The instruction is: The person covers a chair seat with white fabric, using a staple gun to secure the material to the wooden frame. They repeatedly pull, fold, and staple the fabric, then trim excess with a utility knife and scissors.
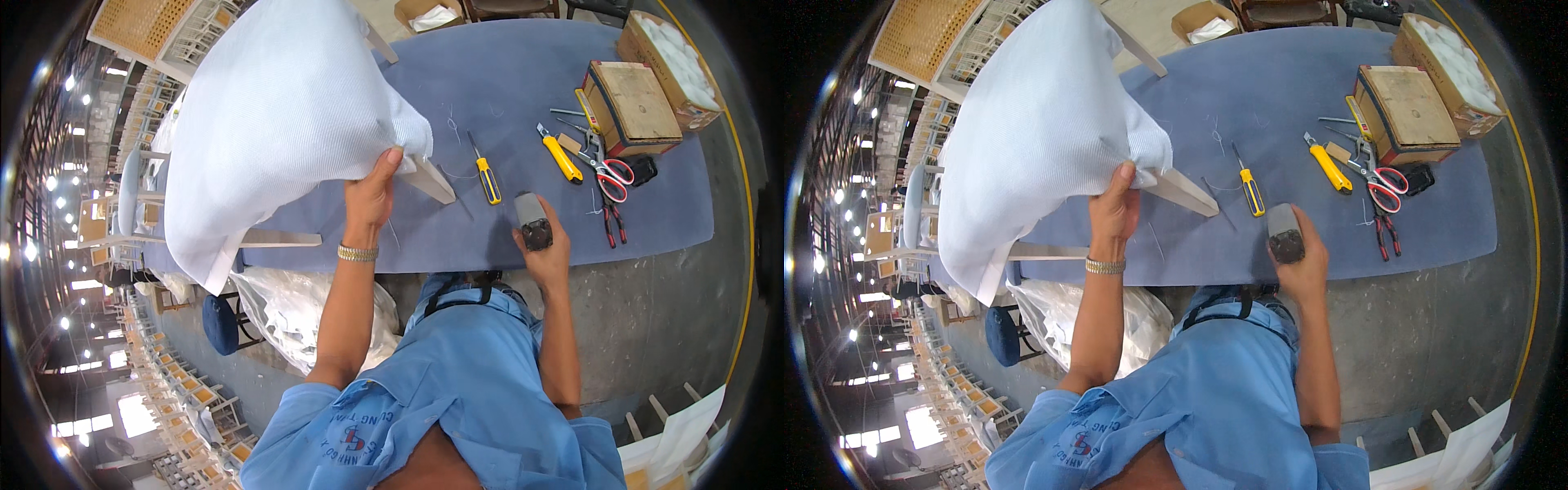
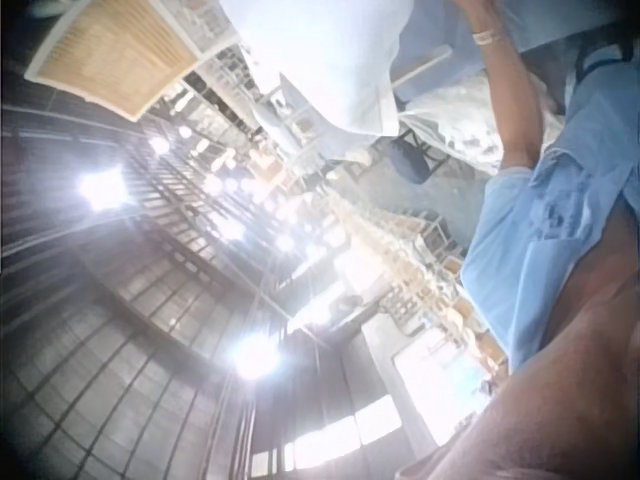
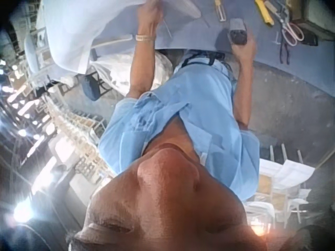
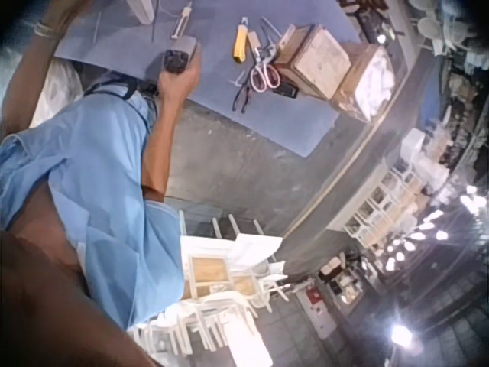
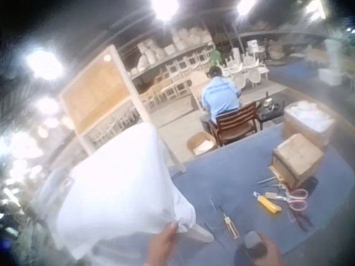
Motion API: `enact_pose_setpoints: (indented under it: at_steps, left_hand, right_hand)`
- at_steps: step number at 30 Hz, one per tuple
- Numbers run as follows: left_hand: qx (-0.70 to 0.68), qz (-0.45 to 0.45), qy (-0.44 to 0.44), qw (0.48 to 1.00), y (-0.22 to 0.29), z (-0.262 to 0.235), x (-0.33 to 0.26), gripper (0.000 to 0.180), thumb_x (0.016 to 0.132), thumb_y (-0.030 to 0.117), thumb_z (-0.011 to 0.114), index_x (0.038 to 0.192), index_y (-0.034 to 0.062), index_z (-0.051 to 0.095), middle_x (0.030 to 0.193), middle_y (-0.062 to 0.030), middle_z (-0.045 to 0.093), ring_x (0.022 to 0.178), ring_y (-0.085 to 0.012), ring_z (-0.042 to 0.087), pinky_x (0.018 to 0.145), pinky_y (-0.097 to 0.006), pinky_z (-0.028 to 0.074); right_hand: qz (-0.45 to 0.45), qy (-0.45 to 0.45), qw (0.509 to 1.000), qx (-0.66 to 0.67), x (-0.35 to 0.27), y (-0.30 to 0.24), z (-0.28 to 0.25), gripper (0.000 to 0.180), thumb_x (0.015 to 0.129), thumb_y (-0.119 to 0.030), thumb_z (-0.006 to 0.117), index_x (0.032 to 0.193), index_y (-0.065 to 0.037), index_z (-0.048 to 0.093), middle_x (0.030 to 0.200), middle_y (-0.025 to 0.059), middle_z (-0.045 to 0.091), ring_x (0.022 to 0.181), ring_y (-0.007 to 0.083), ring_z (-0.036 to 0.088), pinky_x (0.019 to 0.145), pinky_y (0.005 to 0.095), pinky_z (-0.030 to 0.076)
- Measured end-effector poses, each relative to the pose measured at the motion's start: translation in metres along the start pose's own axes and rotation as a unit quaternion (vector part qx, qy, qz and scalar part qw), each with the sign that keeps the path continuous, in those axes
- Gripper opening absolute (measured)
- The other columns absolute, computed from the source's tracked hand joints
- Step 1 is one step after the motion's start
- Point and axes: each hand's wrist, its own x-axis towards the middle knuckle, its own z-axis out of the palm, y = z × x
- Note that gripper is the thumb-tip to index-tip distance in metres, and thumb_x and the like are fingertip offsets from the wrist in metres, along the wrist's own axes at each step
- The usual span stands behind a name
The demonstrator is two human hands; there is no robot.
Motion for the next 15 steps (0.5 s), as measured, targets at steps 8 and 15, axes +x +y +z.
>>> enact_pose_setpoints:
  at_steps: [8,15]
  left_hand:
    - [0.155,0.049,-0.046,0.986,0.009,-0.003,0.007,0.035,0.085,0.017,0.082,0.11,-0.0041,0.07,0.108,-0.0108,0.07,0.097,-0.0175,0.066,0.085,-0.03,0.054]
    - [0.123,0.086,-0.084,0.985,0.003,-0.009,0.008,0.029,0.086,0.014,0.08,0.106,-0.0042,0.071,0.105,-0.0109,0.072,0.097,-0.0167,0.067,0.082,-0.03,0.056]
  right_hand:
    - [-0.237,-0.062,0.959,0.144,0.007,-0.114,0.027,0.06,0.082,-0.002,0.074,0.138,0.002,0.052,0.13,0.0162,0.059,0.118,0.0224,0.059,0.101,0.0335,0.046]
    - [-0.351,0.003,0.927,0.129,0.016,-0.125,0.074,0.063,0.075,-0.007,0.073,0.135,-0.001,0.054,0.127,0.0167,0.063,0.111,0.0281,0.065,0.095,0.0346,0.05]
